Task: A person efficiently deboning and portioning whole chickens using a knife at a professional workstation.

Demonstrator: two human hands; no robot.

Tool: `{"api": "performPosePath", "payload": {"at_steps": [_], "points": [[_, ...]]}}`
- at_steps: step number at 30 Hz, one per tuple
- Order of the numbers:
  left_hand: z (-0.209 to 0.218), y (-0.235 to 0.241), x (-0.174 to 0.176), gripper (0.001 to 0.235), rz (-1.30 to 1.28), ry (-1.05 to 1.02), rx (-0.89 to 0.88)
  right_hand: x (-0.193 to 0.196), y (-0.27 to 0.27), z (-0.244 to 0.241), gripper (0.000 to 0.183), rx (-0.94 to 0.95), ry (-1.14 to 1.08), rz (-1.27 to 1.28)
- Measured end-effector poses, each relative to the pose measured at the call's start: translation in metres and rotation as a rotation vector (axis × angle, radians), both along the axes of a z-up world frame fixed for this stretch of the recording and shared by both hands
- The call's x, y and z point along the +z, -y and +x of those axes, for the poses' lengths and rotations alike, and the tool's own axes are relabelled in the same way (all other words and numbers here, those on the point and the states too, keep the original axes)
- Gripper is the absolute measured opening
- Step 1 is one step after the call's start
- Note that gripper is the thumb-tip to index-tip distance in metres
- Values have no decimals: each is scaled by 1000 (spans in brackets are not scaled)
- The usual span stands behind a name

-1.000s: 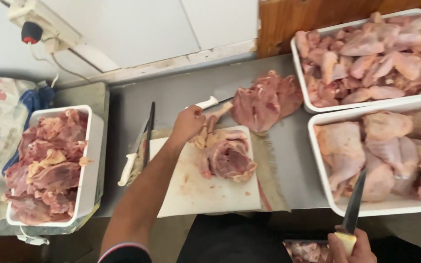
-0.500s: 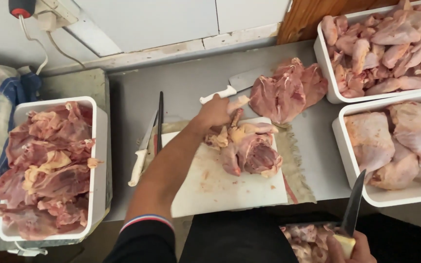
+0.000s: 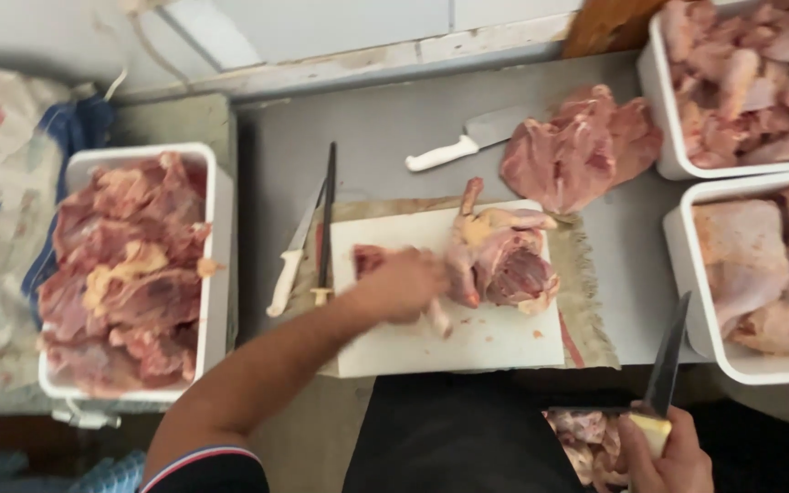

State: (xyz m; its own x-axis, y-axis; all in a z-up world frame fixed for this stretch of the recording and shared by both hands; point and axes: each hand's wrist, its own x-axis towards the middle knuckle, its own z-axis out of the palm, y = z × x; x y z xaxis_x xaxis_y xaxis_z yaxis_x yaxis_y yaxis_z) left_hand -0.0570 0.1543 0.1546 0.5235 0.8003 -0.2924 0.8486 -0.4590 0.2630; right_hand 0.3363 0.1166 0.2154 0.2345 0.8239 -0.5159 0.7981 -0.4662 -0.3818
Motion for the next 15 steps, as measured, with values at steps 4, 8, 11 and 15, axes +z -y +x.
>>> {"api": "performPosePath", "payload": {"at_steps": [4, 8, 11, 15], "points": [[12, 78, -61, 25, 428, 132, 15, -31, -9, 2, 35, 205, -145, 62], [17, 133, -96, 80, 461, 178, 736, -45, -22, -24, 46, 582, -93, -172], [20, 144, -121, 70, 516, 241, 1054, -56, -28, -51, 46, 904, -162, -145], [31, 143, -127, 42, 537, 391, 1188, -64, -38, -98, 50, 1314, -19, -58]]}}
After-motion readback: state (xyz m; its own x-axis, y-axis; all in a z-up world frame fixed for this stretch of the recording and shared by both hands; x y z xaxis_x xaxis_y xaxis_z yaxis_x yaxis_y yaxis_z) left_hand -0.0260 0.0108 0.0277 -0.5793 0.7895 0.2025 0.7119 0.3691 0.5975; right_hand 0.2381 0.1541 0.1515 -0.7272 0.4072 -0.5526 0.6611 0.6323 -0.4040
